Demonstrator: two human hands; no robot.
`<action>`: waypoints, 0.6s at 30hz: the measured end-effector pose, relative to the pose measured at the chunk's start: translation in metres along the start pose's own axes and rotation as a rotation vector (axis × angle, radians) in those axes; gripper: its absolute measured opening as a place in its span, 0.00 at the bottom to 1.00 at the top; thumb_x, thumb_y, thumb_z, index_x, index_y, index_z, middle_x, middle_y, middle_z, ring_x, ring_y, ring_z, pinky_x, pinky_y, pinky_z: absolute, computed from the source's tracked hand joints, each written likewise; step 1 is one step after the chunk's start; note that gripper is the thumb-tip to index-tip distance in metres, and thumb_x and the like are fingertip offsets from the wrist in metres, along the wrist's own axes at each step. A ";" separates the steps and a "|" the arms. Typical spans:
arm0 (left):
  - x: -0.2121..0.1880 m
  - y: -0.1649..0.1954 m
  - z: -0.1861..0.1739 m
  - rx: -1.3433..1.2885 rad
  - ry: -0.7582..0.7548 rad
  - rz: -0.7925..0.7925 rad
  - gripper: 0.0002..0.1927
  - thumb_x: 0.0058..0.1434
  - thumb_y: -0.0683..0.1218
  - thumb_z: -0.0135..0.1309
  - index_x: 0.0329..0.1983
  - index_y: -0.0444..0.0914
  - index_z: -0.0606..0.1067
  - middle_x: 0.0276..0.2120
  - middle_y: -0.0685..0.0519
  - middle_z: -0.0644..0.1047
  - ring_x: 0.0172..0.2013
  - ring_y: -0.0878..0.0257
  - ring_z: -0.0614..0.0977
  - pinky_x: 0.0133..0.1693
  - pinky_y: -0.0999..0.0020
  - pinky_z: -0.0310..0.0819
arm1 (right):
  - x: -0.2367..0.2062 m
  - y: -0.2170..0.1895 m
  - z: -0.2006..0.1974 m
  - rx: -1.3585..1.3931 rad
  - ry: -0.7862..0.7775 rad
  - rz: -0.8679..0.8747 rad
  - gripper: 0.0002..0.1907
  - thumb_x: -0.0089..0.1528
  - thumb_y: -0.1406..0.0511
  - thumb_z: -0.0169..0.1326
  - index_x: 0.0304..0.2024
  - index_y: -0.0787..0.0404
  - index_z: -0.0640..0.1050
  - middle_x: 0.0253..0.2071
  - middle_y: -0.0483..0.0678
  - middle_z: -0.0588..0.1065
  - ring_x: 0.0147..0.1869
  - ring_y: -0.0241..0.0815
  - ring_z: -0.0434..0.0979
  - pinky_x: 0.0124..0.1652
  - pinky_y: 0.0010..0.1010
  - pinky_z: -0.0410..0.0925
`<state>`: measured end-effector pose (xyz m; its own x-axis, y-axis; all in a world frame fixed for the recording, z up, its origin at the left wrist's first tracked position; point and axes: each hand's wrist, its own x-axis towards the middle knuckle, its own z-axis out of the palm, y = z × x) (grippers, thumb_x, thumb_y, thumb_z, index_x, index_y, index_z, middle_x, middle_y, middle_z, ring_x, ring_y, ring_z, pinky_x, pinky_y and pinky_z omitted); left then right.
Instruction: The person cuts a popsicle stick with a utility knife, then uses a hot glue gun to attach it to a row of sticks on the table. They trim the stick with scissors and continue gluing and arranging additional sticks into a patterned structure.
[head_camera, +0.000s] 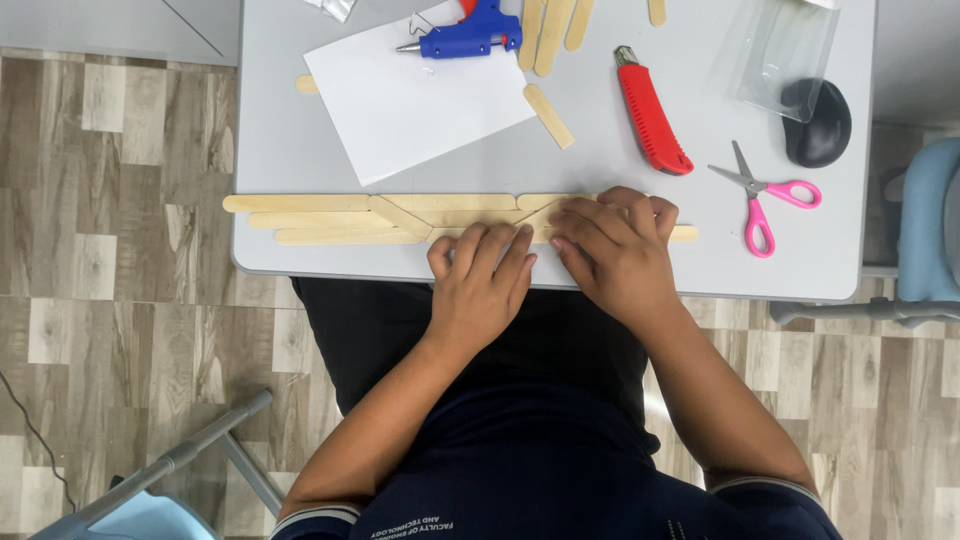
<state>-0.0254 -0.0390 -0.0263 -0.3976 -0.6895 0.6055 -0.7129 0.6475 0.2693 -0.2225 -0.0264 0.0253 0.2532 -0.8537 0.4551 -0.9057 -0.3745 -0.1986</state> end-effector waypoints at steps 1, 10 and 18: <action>-0.001 0.000 0.000 0.003 0.003 0.005 0.16 0.70 0.51 0.57 0.56 0.40 0.79 0.52 0.56 0.75 0.55 0.61 0.72 0.56 0.58 0.56 | -0.001 -0.001 0.001 -0.001 0.006 0.006 0.13 0.61 0.61 0.67 0.48 0.53 0.84 0.53 0.37 0.78 0.59 0.44 0.70 0.58 0.39 0.54; -0.003 -0.001 0.002 0.070 0.031 0.043 0.16 0.69 0.50 0.56 0.57 0.40 0.79 0.52 0.57 0.76 0.54 0.62 0.73 0.56 0.58 0.57 | -0.005 -0.005 0.006 -0.018 0.023 0.017 0.13 0.61 0.61 0.67 0.48 0.52 0.84 0.52 0.36 0.78 0.57 0.43 0.70 0.58 0.38 0.54; -0.007 -0.002 0.002 0.072 0.056 0.042 0.16 0.70 0.50 0.55 0.57 0.41 0.79 0.51 0.58 0.76 0.52 0.62 0.74 0.56 0.59 0.58 | -0.006 -0.009 0.006 -0.045 0.038 0.024 0.13 0.60 0.61 0.67 0.47 0.52 0.84 0.53 0.37 0.78 0.57 0.44 0.70 0.57 0.39 0.55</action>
<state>-0.0221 -0.0366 -0.0323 -0.3964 -0.6422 0.6561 -0.7367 0.6490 0.1901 -0.2136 -0.0199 0.0193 0.2184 -0.8476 0.4837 -0.9260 -0.3365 -0.1715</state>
